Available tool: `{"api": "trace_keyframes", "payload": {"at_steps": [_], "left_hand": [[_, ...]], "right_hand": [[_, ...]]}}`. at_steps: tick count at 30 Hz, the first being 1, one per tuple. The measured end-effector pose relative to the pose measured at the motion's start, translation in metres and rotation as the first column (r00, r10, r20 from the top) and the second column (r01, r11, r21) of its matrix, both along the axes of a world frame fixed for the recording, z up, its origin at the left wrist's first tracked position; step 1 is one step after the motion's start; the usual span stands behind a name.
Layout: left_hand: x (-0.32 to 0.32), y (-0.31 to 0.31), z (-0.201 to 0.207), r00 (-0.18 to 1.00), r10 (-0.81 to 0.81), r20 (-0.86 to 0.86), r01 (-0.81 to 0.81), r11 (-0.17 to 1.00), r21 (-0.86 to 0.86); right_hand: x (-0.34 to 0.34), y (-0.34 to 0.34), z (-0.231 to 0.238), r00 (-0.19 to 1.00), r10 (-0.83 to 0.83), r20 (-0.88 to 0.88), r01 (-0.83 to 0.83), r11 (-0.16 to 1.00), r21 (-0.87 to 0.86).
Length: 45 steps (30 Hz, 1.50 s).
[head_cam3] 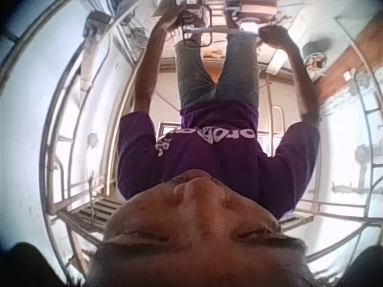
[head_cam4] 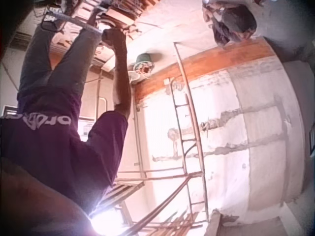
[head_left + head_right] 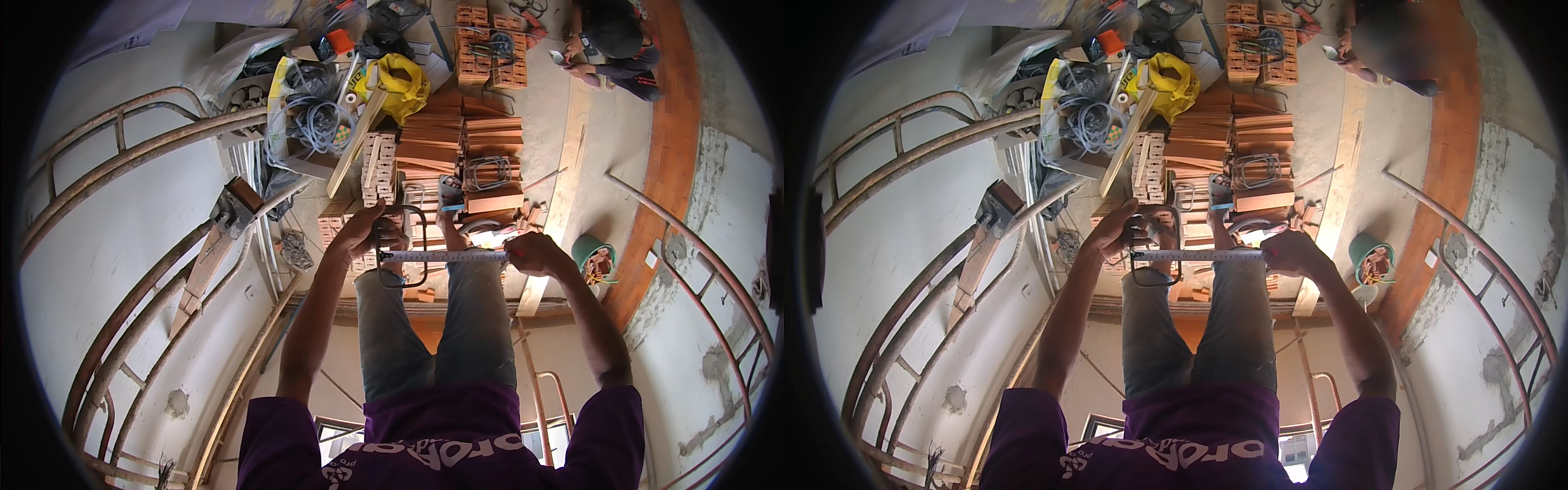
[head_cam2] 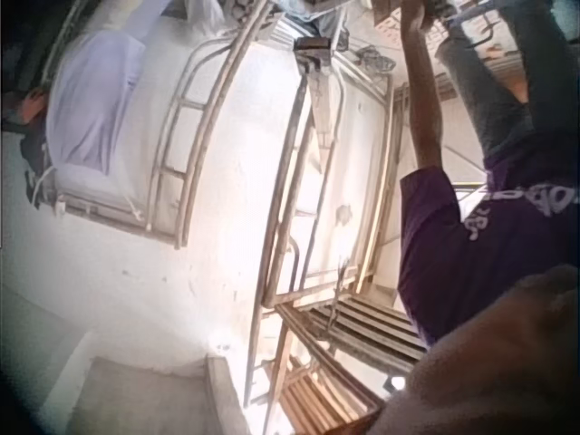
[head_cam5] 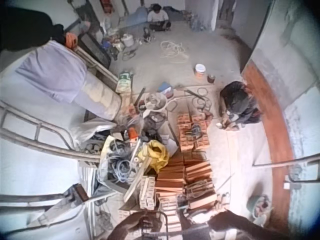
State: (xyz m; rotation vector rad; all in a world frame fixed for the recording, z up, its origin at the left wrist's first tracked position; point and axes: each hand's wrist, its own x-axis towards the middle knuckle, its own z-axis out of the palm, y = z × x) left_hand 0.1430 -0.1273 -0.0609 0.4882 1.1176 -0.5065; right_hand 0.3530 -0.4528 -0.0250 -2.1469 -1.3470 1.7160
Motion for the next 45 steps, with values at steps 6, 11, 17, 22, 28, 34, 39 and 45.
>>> {"api": "trace_keyframes", "payload": {"at_steps": [6,11,17,22,28,34,39,45], "left_hand": [[-0.032,0.007,-0.043,0.986,0.158,-0.057,-0.144,0.971,0.192],[-0.055,0.009,-0.055,0.945,0.328,-0.019,-0.321,0.934,0.154],[-0.054,-0.01,-0.059,0.796,0.604,0.032,-0.605,0.796,0.025],[-0.054,-0.064,-0.107,0.78,0.623,0.049,-0.625,0.776,0.087],[0.042,-0.17,-0.17,0.981,0.134,0.14,-0.188,0.835,0.516],[0.098,-0.249,-0.28,0.974,0.0,0.228,-0.073,0.947,0.313],[0.106,-0.297,-0.365,0.965,0.208,0.161,-0.248,0.923,0.293],[0.075,-0.294,-0.422,0.993,0.109,0.045,-0.118,0.911,0.396]], "right_hand": [[-0.016,0.007,0.016,0.945,-0.315,-0.082,0.31,0.948,-0.073],[-0.045,0.012,0.008,0.871,-0.478,-0.113,0.451,0.869,-0.203],[-0.109,-0.014,-0.044,0.726,-0.671,-0.152,0.68,0.733,0.018],[-0.169,0.0,-0.102,0.524,-0.796,-0.302,0.83,0.557,-0.028],[-0.246,0.034,-0.19,0.325,-0.886,-0.33,0.898,0.399,-0.187],[-0.263,0.053,-0.27,0.229,-0.885,-0.405,0.94,0.309,-0.145],[-0.297,0.042,-0.286,-0.076,-0.925,-0.373,0.937,0.061,-0.343],[-0.326,0.051,-0.291,-0.294,-0.893,-0.341,0.879,-0.112,-0.464]]}}
